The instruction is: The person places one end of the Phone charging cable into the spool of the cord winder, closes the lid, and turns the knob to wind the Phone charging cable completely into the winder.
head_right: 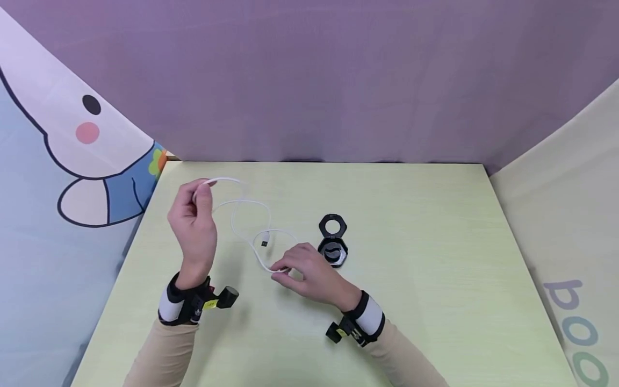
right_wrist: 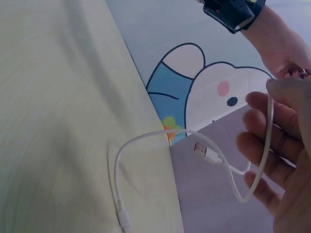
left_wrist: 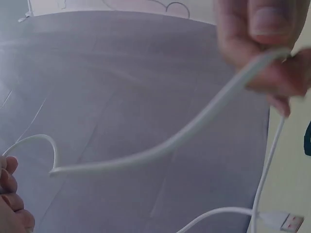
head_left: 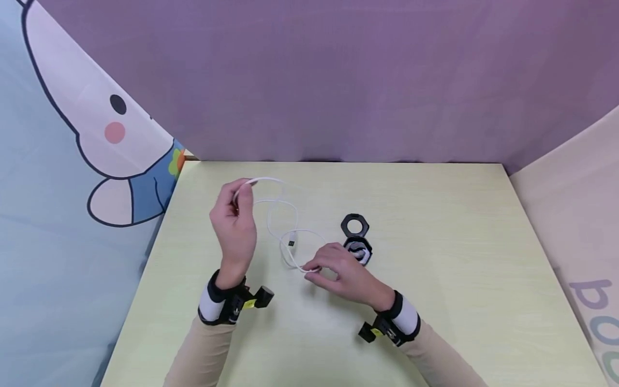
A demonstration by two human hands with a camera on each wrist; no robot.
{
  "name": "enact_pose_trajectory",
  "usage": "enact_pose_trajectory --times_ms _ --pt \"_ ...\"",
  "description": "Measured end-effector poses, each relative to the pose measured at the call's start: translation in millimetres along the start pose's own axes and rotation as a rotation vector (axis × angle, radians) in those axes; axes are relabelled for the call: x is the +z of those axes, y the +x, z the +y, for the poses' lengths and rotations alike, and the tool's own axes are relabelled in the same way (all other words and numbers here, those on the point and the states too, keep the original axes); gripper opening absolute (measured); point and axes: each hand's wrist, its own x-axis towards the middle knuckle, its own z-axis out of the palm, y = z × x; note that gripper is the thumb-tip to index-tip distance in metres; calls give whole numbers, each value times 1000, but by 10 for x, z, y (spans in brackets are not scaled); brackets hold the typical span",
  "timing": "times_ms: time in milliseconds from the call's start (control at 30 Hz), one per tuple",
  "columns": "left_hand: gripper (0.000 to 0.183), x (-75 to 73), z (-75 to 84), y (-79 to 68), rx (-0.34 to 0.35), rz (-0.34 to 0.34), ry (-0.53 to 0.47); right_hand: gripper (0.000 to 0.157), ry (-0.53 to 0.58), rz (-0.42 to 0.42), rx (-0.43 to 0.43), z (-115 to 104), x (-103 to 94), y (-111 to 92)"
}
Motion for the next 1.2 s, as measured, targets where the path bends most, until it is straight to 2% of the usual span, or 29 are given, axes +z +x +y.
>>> enact_pose_trajectory --times_ms 133,300,433,567,733,1000,1200 --pt "22 -107 -35 67 -57 77 -5 9 12 45 -28 -15 -66 -57" --pt "25 -299 -133 136 -119 157 9 16 0 173 -4 -43 -262 -125" --pt "26 -431 -207 147 -154 198 21 21 -28 294 14 -152 -496 -89" --pt "27 -493 -247 116 -164 207 37 22 -56 388 11 -313 -745 -5" --pt "28 -533 -305 77 -162 218 70 20 -129 445 39 -391 -954 0" --pt "27 -588 -449 21 -152 217 122 16 -209 498 158 -294 -1099 -151" --pt "30 -635 -515 -26 -145 211 159 14 -277 513 210 -236 -1161 -241"
